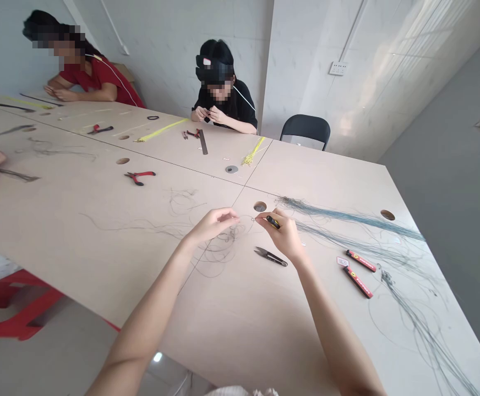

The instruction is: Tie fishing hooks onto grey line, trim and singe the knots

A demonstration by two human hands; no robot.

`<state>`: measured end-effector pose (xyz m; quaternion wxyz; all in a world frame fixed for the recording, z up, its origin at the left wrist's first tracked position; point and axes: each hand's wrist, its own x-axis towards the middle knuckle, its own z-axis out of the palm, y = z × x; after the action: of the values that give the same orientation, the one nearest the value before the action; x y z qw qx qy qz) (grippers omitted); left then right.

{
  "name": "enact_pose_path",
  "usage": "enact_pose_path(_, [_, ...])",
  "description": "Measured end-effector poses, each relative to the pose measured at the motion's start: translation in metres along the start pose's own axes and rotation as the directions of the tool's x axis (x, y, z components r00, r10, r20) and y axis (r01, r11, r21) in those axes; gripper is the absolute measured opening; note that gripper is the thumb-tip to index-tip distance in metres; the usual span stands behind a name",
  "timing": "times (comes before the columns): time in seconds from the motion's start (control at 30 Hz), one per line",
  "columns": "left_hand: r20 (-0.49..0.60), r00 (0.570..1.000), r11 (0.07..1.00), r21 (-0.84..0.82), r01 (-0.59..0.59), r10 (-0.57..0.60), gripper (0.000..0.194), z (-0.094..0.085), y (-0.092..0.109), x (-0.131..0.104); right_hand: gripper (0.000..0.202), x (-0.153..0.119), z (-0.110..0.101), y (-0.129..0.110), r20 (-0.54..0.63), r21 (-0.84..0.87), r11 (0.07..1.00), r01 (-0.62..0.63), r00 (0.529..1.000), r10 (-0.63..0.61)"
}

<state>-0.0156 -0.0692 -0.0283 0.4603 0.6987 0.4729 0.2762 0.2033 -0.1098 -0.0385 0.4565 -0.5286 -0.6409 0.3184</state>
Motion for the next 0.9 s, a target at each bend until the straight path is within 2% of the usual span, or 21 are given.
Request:
enact_pose_path(0.17, [0.076,0.997,0.998,0.061,-0.023,0.019,0.023,0.005,0.003,-0.002,0.026,0.002,0.015,0.009,0.108,0.147,0.982,-0.122,0.988,0.107])
enact_pose_path(0.3, [0.096,0.995,0.995,0.098,-0.036,0.026,0.023,0.006,0.002,-0.002,0.037,0.001,0.023,0.010,0.177,0.210,0.965,-0.156,0.977,0.120])
enact_pose_path(0.43, [0.094,0.996,0.990,0.138,-0.014,0.001,0.024,0.005,0.001,-0.001,0.042,0.000,0.023,0.008,0.178,0.206,0.967,-0.151,0.977,0.115])
enact_pose_path(0.6, [0.016,1.000,0.972,0.235,0.018,-0.023,0.025,0.001,0.000,-0.002,0.026,-0.001,0.013,0.007,0.064,0.083,0.994,-0.075,0.996,0.070])
enact_pose_path(0.7, [-0.054,0.998,0.965,0.261,0.032,-0.018,0.022,-0.002,0.000,-0.003,0.018,-0.001,0.007,0.007,-0.021,-0.163,0.986,0.024,0.999,-0.028])
enact_pose_path(0.77, [-0.110,0.994,0.958,0.283,0.051,-0.020,0.022,-0.006,0.000,-0.003,0.017,-0.001,0.005,0.008,-0.032,-0.299,0.952,0.059,0.997,-0.072])
enact_pose_path(0.9, [-0.232,0.971,0.922,0.360,0.145,-0.062,0.018,-0.017,-0.004,-0.002,0.018,0.002,-0.005,0.005,-0.079,-0.338,0.941,0.034,0.995,-0.064])
